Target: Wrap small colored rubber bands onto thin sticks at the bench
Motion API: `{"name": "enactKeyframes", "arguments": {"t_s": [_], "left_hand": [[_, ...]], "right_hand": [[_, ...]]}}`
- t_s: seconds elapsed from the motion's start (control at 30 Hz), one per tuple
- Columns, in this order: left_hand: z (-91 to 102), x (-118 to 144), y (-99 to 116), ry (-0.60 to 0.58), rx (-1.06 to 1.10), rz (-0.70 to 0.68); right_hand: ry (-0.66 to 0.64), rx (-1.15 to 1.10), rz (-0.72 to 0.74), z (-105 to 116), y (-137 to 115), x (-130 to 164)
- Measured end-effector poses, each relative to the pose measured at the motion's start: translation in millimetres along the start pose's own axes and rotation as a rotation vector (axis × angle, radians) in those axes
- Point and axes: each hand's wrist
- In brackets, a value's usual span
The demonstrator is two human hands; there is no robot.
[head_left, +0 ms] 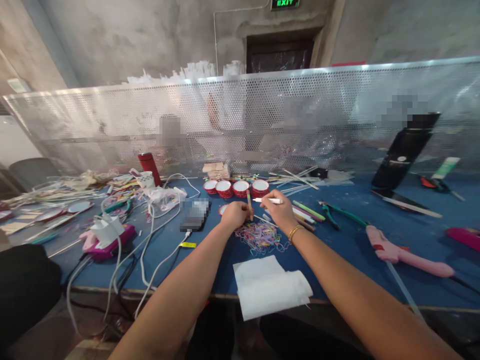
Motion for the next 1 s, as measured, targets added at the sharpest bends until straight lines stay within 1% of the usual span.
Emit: {"name": "enactKeyframes", "arguments": {"t_s": [0.07, 0.13, 0.27, 0.4, 0.5, 0.63, 0.83, 0.93, 1.0], "left_hand": [[-0.4, 0, 0, 0.003, -0.009, 0.0], [-1.0, -1, -1, 0.009, -0.022, -0.008], [-2.1, -2, -2, 0.011, -0.018, -0.018], [-0.3, 0, 1, -0.002, 0.001, -0.012], [3.3, 5, 8, 0.004, -0.029, -0.009], [6.0, 9, 15, 0.016, -0.068, 0.001], [1.4, 4, 7, 0.002, -0.027, -0.001], [0.6, 2, 4, -0.003, -0.021, -0.013], [1.4, 4, 6, -0.003, -0.026, -0.012]], "right_hand": [[0.0, -0.04, -0.006, 1, -1, -1], [-0.034, -0.077, -0.006, 2, -4, -1], [-0.067, -0.065, 0.014, 0, -8, 1], [-0.047, -0.056, 0.014, 0, -8, 2], [-0.013, -0.055, 0.001, 1, -7, 1], [0.012, -0.022, 0.025, 2, -7, -1], [-0.045, -0.097, 0.013, -1, -2, -1], [-0.046, -0.097, -0.005, -3, 0, 0], [-0.039, -0.123, -0.042, -3, 1, 0]]}}
Point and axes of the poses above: each hand's wrist, its own x-axis away from the middle knuckle, its own z-axis out of the back of the hand, y = z × x, and after that the axes turned 7 degrees about y, right-handed
